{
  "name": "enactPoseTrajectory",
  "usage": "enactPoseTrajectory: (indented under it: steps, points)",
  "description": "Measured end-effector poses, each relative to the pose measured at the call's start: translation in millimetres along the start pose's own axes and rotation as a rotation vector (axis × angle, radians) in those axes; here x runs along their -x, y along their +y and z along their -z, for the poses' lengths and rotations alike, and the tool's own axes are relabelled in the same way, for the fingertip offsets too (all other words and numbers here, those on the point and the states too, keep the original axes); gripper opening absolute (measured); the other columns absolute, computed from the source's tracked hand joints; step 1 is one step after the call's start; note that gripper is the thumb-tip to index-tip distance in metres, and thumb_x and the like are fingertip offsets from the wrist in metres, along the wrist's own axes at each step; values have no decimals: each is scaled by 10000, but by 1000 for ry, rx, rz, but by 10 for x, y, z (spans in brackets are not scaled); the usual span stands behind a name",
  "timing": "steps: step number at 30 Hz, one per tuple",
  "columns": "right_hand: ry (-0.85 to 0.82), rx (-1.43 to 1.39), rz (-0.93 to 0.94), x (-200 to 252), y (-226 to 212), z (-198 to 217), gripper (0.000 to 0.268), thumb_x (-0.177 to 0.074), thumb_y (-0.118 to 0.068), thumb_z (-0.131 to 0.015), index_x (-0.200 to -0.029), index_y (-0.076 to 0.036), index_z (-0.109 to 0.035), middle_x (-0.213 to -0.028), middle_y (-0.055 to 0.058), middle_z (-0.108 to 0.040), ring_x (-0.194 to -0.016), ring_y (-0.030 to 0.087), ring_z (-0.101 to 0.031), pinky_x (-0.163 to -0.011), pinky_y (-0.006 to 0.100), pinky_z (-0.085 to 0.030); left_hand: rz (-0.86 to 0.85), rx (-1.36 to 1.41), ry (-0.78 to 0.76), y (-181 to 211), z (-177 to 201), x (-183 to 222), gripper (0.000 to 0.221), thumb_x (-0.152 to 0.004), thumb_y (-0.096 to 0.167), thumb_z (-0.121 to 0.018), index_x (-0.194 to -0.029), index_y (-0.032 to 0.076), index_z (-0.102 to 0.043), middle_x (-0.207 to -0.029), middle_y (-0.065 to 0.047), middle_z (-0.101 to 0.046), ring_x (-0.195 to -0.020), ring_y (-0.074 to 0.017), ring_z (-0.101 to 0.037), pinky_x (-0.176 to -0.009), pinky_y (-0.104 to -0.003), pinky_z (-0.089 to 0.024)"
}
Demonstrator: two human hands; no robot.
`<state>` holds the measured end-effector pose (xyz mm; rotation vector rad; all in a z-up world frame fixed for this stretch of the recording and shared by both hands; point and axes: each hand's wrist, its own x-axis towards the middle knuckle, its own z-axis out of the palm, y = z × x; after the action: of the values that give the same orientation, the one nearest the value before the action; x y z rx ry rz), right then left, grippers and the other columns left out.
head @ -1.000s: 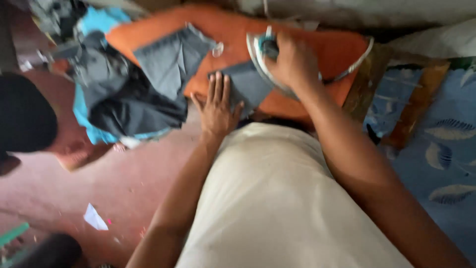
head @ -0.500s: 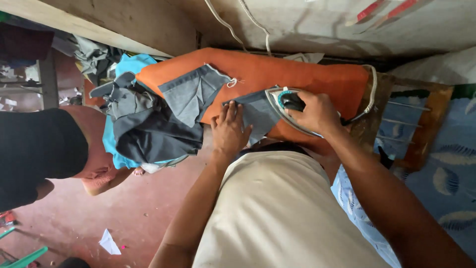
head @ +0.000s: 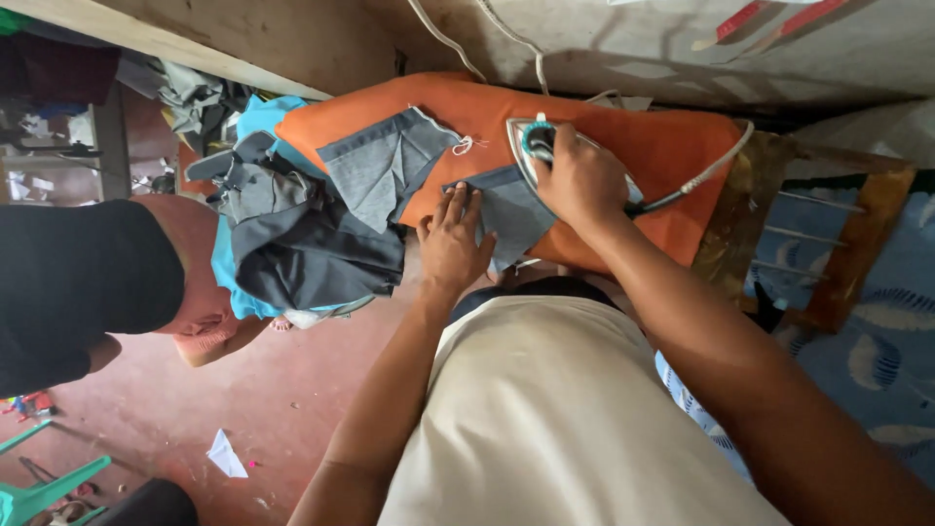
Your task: Ironing small fabric components on an ironing board using a hand iron.
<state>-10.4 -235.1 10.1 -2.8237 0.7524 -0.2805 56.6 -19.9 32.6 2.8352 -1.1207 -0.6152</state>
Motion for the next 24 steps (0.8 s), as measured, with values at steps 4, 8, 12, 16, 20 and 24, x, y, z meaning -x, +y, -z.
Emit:
enactPoseTrajectory:
  steps: [4,8,12,16,20,24]
  points:
    - [-125,-108,-64,-144,-106,120,384,-890,-381,-763,-1035,-65,-601,-807,156,-717,-704,383,-752,-578,530,-621,14,-72,-2,10,-49,27,718,-932,489,-655,-1558,188,-472,-1631,-68,-394,-1531,-229,-305,-1113,-550,-385]
    - [-365,-156,-145,-68,-38,114,415,-922,-459,-679,-1103,-115,-534,-928,173,-730,-835,467,-740,-682,620,-599,27,-86,-51,26,-51,70,727,-918,500,-667,-1549,190,-483,-1635,-74,-388,-1528,-239,-312,-1109,-572,-388]
    - [-469,-196,-52,223,-3,469,350,-924,-359,-666,-1132,-112,-530,-869,212,-732,-871,482,-741,-717,620,-596,73,-86,-123,37,-51,147,733,-906,523,-660,-1537,192,-492,-1625,-71,-393,-1521,-240,-319,-1104,-582,-396]
    - [-427,-192,-38,669,257,361,326,-896,-396,-681,-1045,-137,-549,-801,171,-740,-826,444,-750,-704,578,-593,79,-66,-117,27,-105,186,776,-873,516,-685,-1549,199,-477,-1642,-74,-373,-1530,-242,-308,-1115,-599,-381]
    - [-305,-193,-22,869,410,403,356,-839,-412,-736,-924,-119,-554,-688,162,-701,-719,419,-740,-655,539,-598,17,-44,88,-8,-229,256,723,-877,449,-715,-1511,149,-538,-1618,-113,-430,-1509,-274,-372,-1162,-617,-327]
    - [-108,-182,49,811,443,340,380,-790,-392,-826,-854,-109,-581,-646,138,-667,-651,388,-725,-571,506,-586,-66,-2,395,-134,-271,381,714,-799,343,-818,-1431,78,-619,-1571,-204,-469,-1446,-374,-457,-1132,-566,-387]
